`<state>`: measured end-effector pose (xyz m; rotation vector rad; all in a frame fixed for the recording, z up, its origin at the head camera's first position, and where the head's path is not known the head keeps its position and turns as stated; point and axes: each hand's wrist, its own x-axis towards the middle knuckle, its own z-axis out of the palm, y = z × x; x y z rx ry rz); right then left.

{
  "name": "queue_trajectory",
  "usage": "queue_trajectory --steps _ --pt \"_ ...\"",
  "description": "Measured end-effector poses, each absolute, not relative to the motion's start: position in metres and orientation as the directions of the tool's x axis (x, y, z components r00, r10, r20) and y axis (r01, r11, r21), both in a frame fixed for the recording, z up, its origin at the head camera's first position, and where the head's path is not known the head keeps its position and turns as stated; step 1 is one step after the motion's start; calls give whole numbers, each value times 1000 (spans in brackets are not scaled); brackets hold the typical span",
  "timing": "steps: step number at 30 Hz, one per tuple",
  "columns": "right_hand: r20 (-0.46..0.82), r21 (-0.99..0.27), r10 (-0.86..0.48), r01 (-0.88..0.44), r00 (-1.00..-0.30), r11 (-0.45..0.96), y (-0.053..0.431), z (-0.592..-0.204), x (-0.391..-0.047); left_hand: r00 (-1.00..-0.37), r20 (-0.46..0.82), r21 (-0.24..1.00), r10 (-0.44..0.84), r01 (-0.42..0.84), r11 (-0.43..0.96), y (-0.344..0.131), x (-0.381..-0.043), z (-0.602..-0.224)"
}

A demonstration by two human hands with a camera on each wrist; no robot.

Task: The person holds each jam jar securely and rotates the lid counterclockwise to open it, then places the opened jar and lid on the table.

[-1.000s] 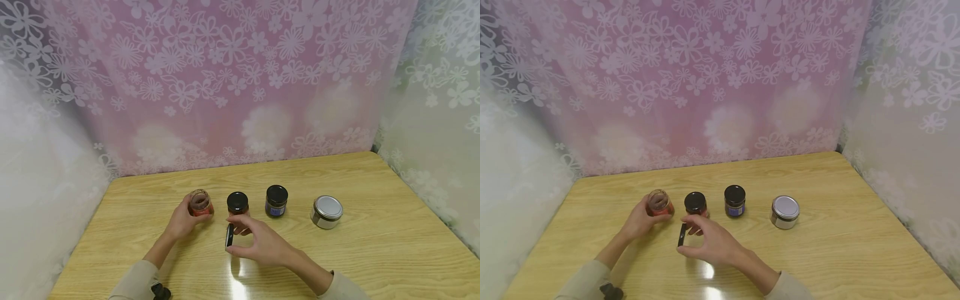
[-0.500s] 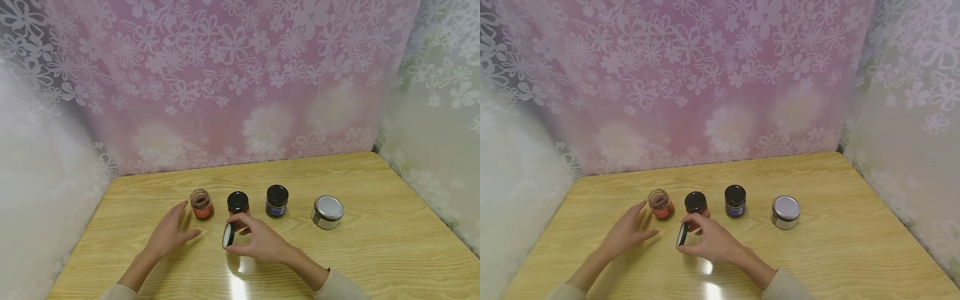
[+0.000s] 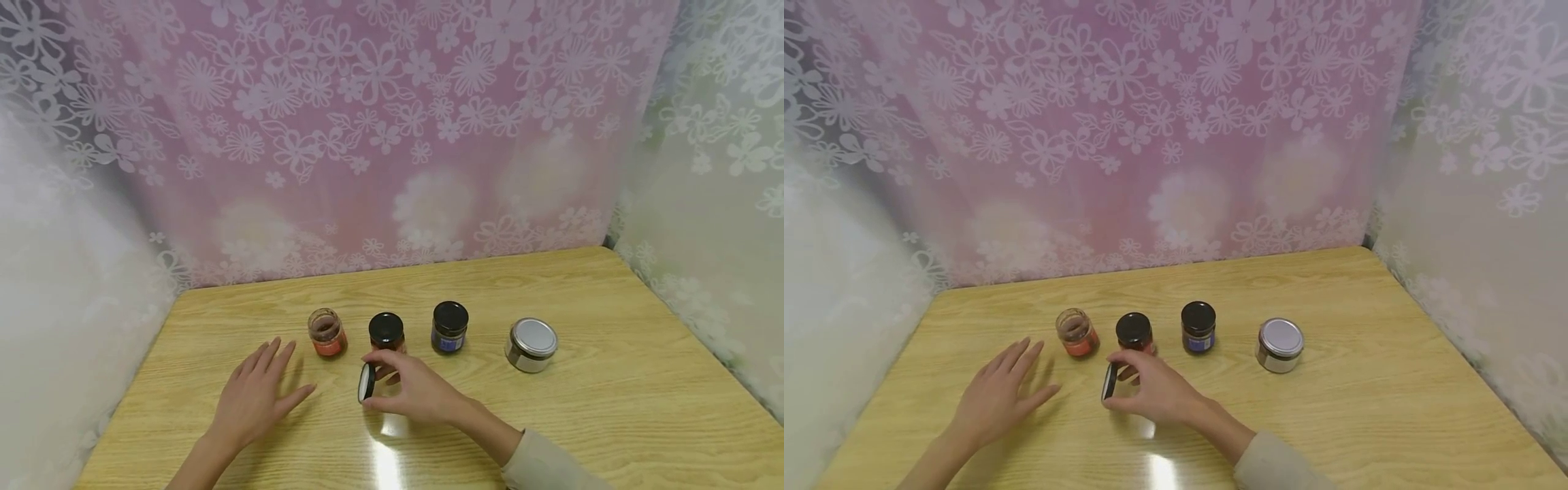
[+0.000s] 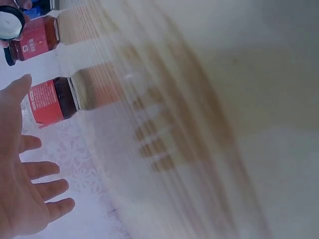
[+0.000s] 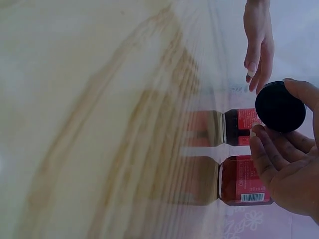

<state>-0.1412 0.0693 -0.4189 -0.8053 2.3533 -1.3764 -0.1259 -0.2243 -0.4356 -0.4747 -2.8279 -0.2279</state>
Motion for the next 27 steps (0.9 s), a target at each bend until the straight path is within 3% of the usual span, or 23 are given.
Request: queue_trajectory --steps 19,27 --pt "-25 -886 -639 -280 -769 371 46 -436 -149 -875 283 41 394 422 906 -233 -111 -436" --pt "-69 -892 -663 -252 -745 376 40 -437 -152 -887 237 45 397 419 907 -235 -105 -437"
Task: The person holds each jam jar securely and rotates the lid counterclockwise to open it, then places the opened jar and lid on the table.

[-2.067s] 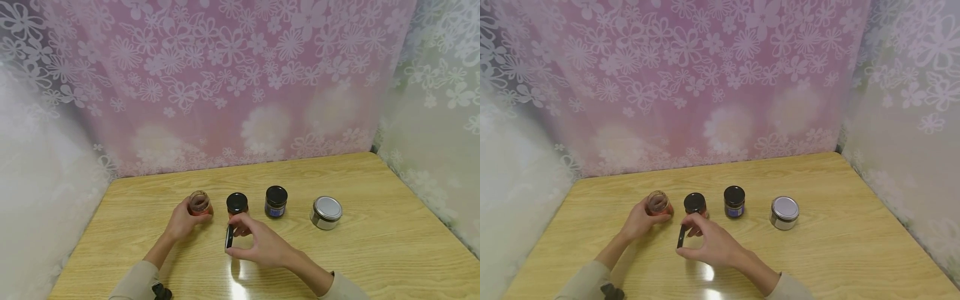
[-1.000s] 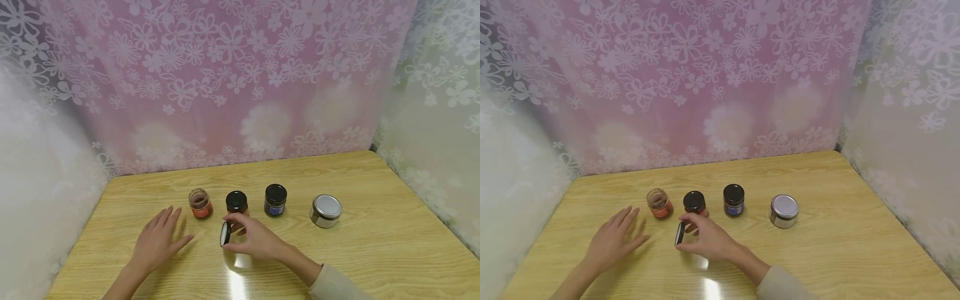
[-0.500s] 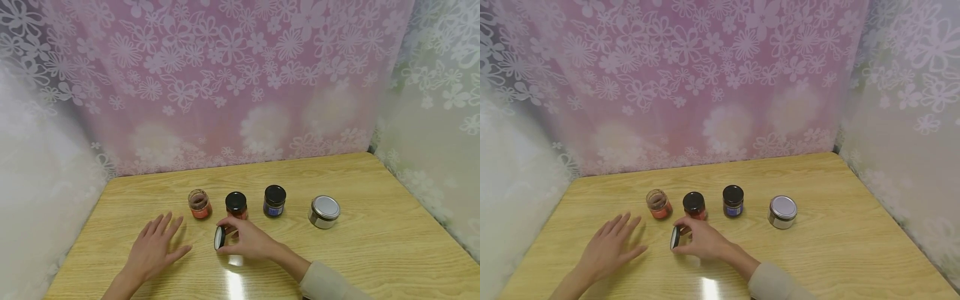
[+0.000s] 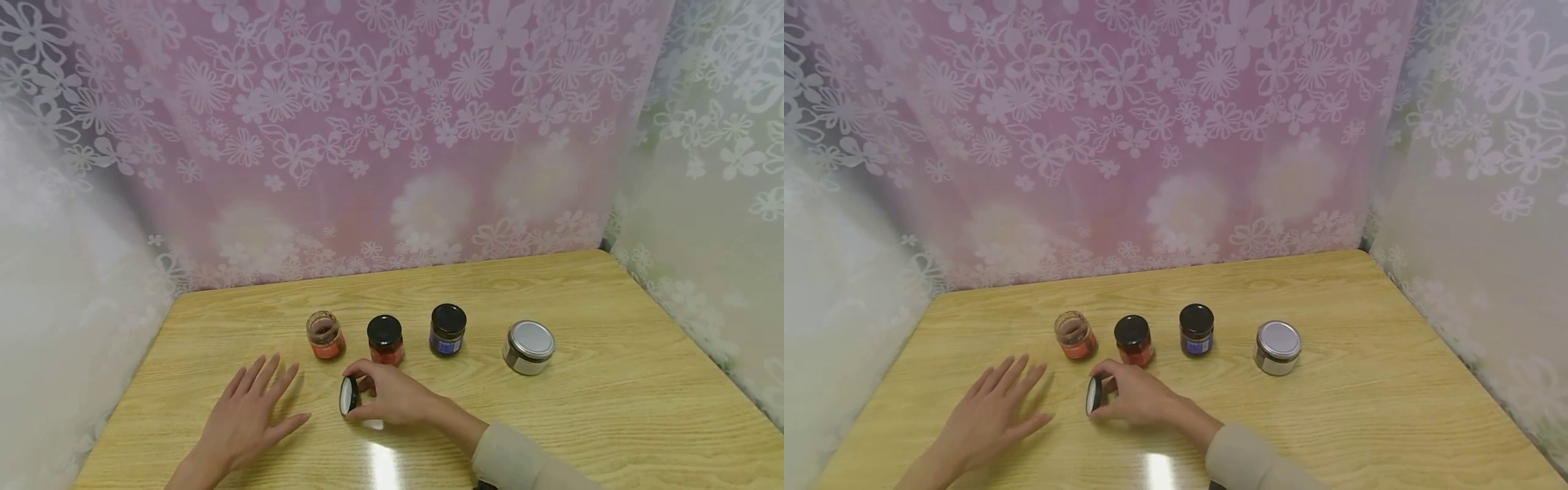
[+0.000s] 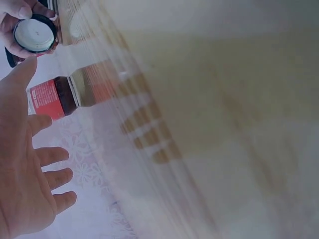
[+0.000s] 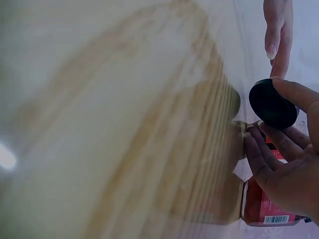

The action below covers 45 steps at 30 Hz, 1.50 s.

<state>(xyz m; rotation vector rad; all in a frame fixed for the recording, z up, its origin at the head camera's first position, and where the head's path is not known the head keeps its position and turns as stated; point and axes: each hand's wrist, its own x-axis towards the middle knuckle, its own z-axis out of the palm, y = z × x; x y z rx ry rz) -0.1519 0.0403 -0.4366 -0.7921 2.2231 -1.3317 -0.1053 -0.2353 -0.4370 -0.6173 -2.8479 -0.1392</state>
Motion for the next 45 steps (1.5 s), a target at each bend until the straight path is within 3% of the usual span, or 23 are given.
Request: queue_trajectory --steps 24,45 --pt "-55 -772 -655 -384 -754 507 19 -439 -158 -881 241 16 407 423 906 -237 -100 -439" --pt "-17 -536 -583 -485 -812 691 3 -437 -150 -887 229 19 401 416 909 -236 -97 -440"
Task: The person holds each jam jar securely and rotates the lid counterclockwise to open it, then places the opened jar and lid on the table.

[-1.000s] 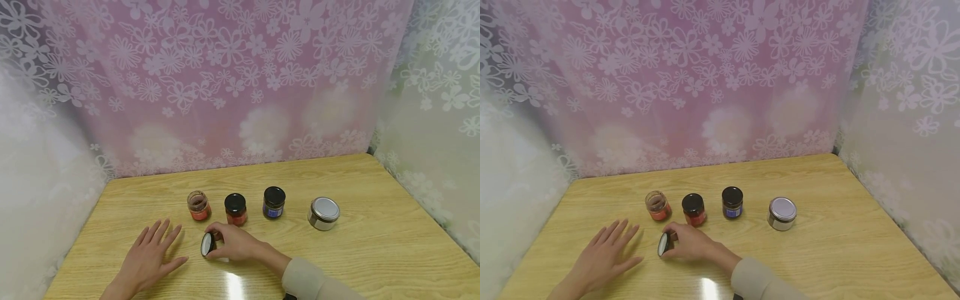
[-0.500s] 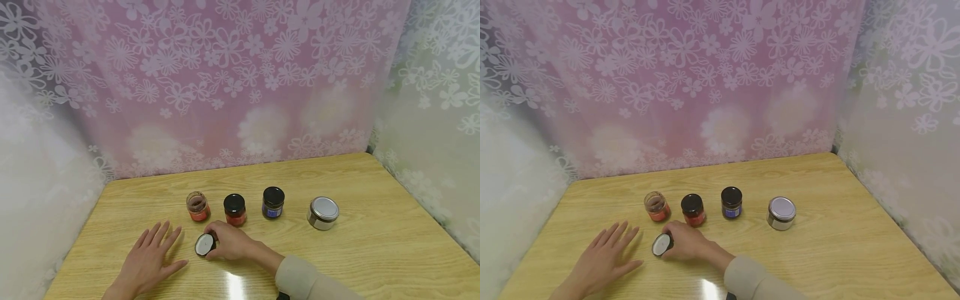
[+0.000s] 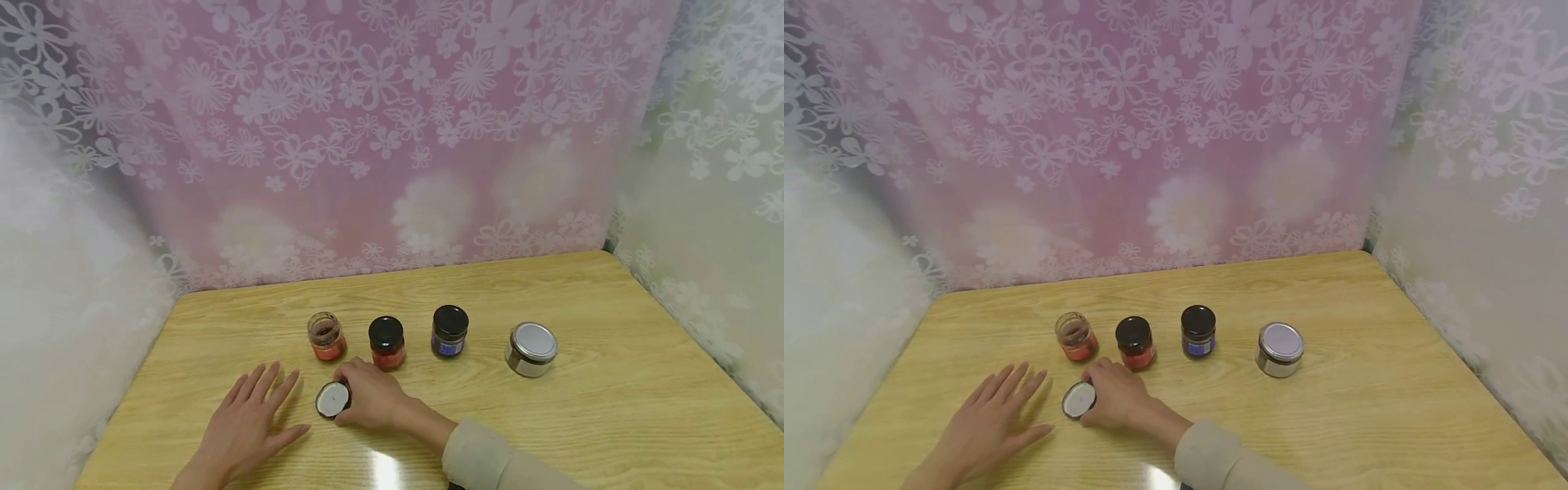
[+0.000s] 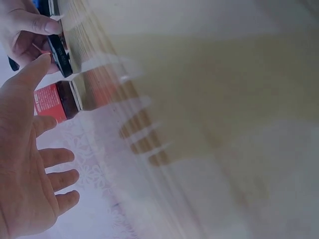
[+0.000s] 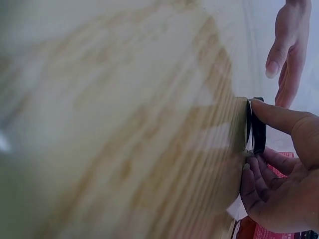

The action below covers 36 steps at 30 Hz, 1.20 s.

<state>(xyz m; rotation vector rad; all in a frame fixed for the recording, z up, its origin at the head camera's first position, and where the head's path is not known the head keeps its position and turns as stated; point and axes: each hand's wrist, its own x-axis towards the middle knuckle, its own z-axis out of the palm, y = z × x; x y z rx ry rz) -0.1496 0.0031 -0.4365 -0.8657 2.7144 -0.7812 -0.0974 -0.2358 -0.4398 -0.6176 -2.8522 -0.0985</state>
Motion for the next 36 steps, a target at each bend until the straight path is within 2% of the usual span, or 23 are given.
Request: queue_trajectory --steps 13,28,31,36 --pt "-2 -470 -571 -504 -821 725 2 -435 -145 -888 232 14 396 410 912 -235 -96 -441" --pt "-32 -559 -647 -523 -762 643 17 -433 -148 -885 236 1 401 413 911 -234 -95 -441" --pt "3 -554 -664 -554 -747 621 23 -429 -146 -875 266 -5 405 419 908 -233 -96 -440" --pt "148 -473 -683 -657 -716 586 37 -416 -140 -833 352 -31 428 446 894 -230 -100 -437"
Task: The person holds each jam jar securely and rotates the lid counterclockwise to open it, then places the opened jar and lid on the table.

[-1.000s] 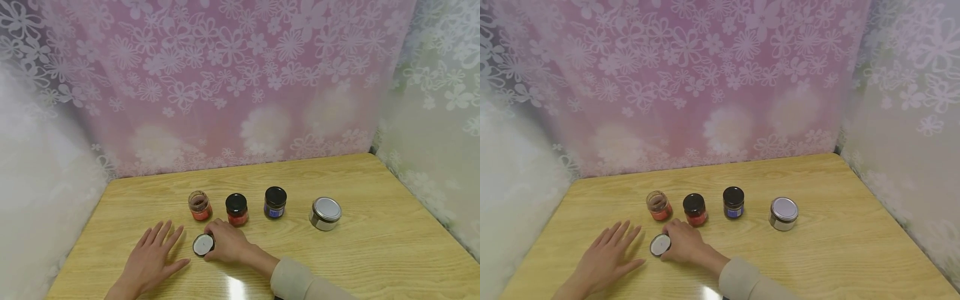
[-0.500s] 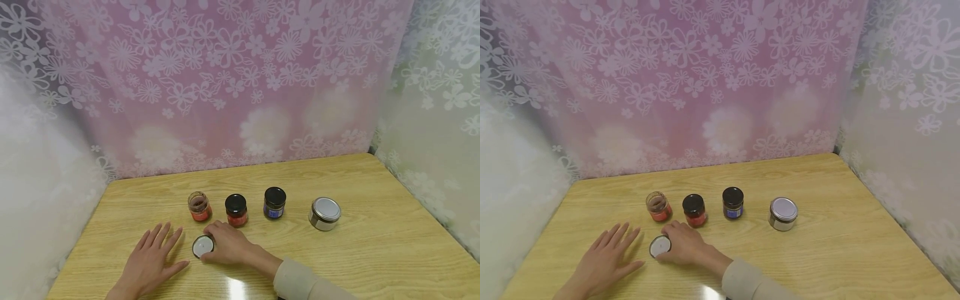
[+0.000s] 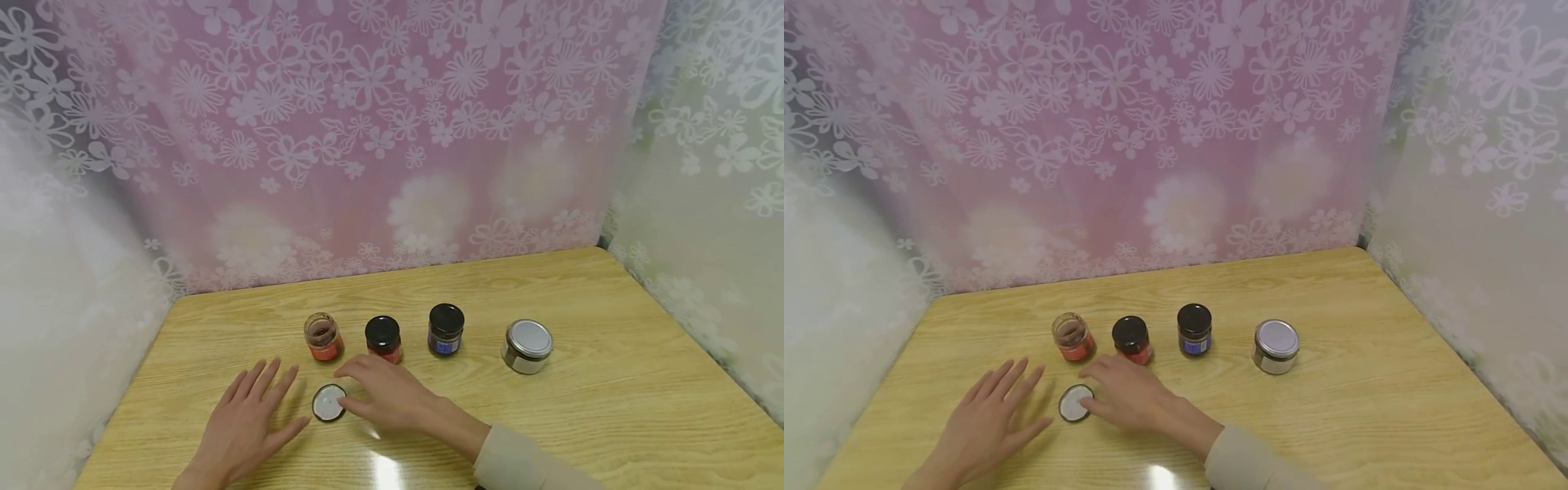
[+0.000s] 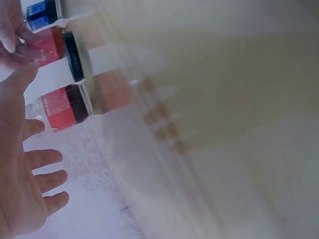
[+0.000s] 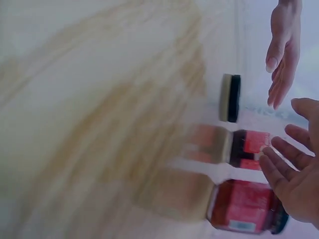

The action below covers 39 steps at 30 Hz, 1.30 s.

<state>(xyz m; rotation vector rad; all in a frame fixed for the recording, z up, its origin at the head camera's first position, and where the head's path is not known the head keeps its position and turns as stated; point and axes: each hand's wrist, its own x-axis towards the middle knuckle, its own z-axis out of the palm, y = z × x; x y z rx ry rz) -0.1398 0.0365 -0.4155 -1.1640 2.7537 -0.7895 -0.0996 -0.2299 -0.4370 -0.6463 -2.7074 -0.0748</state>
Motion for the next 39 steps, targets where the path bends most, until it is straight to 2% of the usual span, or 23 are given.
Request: queue_trajectory --steps 6,10,13,27,33,39 --pt "300 -288 -701 -762 -647 581 58 -400 -133 -789 423 -48 446 472 880 -226 -101 -428" --pt "383 -179 -713 -804 -587 567 73 -393 -133 -789 423 -51 447 471 881 -222 -101 -421" --pt "413 -110 -708 -803 -573 586 85 -390 -135 -790 415 -49 451 475 878 -218 -101 -418" --pt "337 12 -601 -635 -724 772 130 -383 -147 -767 418 -56 487 514 856 -202 -103 -407" --pt "284 8 -534 -555 -796 832 143 -382 -148 -747 432 -71 505 530 845 -195 -105 -403" --pt "250 -16 -482 -502 -839 865 152 -381 -150 -736 450 -72 507 535 841 -188 -107 -400"
